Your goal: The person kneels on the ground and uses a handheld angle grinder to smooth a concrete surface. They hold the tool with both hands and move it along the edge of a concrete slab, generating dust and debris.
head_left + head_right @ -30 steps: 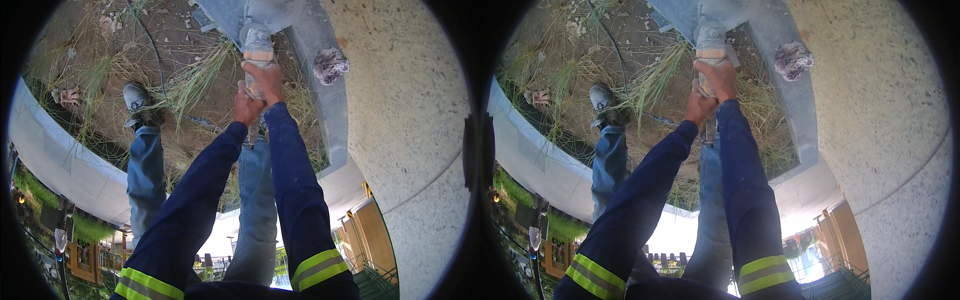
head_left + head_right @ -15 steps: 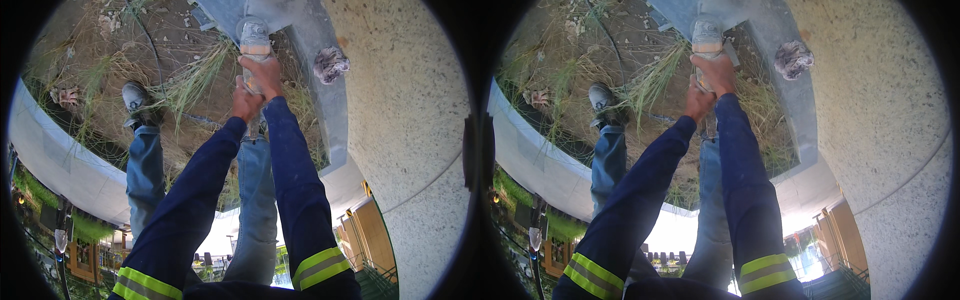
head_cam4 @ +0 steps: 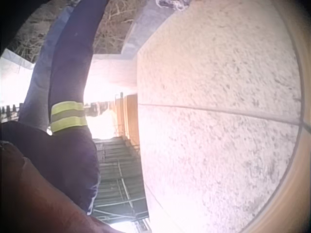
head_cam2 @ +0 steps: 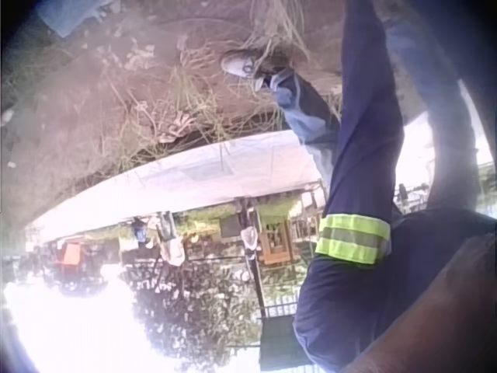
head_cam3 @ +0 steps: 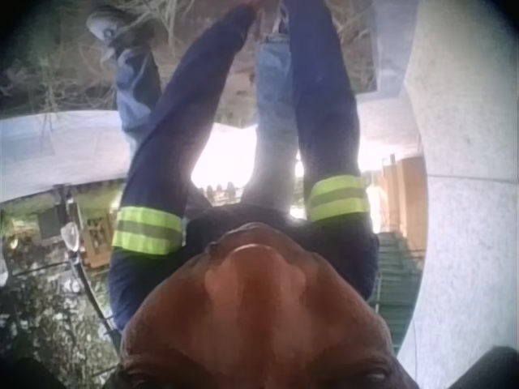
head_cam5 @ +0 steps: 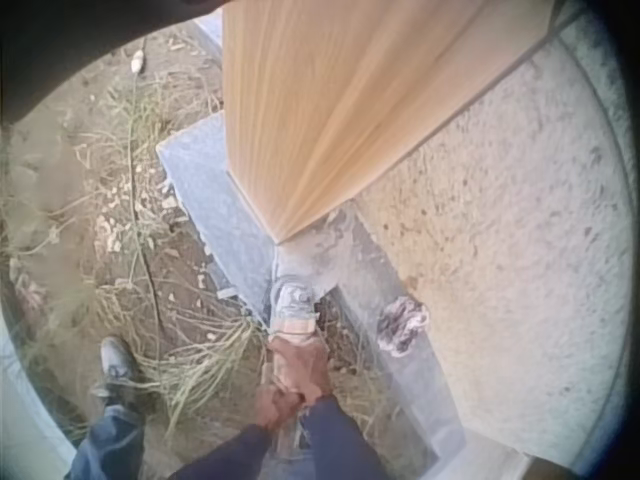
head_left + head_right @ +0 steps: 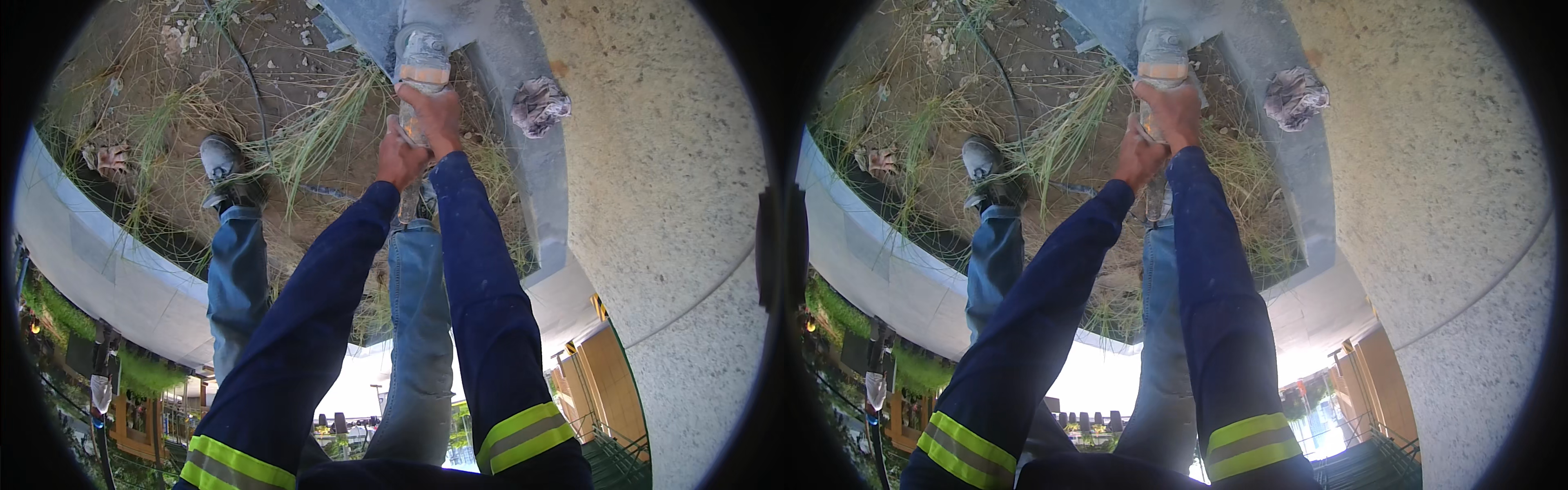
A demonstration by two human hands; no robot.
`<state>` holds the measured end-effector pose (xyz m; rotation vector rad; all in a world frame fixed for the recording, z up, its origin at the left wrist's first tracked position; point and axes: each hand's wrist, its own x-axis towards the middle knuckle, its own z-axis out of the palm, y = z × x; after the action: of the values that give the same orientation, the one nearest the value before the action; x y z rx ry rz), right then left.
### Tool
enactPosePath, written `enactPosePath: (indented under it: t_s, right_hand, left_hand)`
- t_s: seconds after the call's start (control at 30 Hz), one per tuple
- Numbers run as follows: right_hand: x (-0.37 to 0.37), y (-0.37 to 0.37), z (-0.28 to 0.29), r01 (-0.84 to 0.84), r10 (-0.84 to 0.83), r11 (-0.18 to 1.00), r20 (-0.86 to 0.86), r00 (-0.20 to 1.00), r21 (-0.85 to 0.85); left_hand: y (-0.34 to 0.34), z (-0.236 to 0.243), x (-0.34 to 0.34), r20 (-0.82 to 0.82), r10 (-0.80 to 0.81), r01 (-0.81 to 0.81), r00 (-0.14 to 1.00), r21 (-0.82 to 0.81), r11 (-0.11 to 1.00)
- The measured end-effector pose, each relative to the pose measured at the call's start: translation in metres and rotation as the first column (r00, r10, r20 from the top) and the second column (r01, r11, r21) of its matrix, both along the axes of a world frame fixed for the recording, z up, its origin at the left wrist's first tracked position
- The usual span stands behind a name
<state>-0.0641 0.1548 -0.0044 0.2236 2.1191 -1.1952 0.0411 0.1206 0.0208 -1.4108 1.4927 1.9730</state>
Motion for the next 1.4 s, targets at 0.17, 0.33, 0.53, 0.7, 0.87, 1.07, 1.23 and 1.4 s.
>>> enactPosePath:
  t_s: [0.17,0.33,0.53,0.7,0.87,1.07,1.23,1.4]
  right_hand:
    - [0.001,-0.012,-0.002,0.099,-0.097,0.995,0.048,0.994,-0.033]
    - [-0.005,-0.024,0.024,-0.149,0.151,0.989,0.094,0.984,-0.025]
    - [-0.012,-0.029,0.004,0.084,-0.084,0.996,0.044,0.996,0.005]
    - [-0.014,-0.032,0.014,-0.041,0.043,0.999,0.054,0.998,-0.036]
    - [-0.015,-0.036,0.010,-0.061,0.062,0.998,0.048,0.997,-0.010]
    - [-0.016,-0.039,0.009,0.103,-0.101,0.994,0.052,0.994,-0.048]
    - [-0.025,-0.048,0.024,-0.152,0.150,0.987,0.037,0.988,0.057]
    - [-0.030,-0.042,0.005,0.097,-0.095,0.994,0.035,0.995,-0.046]
  left_hand:
    - [-0.002,-0.033,0.012,-0.127,0.031,-0.033,0.991,-0.014,0.999]
    - [-0.001,-0.016,0.009,-0.074,0.144,-0.145,0.987,0.000,0.989]
    - [-0.023,-0.025,-0.002,-0.137,0.044,-0.043,0.990,0.010,0.999]
    - [-0.019,-0.015,-0.005,-0.054,0.036,-0.039,0.998,-0.052,0.998]
    - [-0.024,-0.021,-0.005,-0.077,0.098,-0.098,0.992,0.009,0.995]
    - [-0.030,-0.028,-0.007,-0.147,0.004,-0.010,0.989,-0.037,0.999]
    - [-0.025,-0.024,-0.013,-0.084,0.099,-0.104,0.991,-0.053,0.993]
    - [-0.043,-0.028,-0.025,-0.101,-0.087,0.086,0.991,-0.009,0.996]
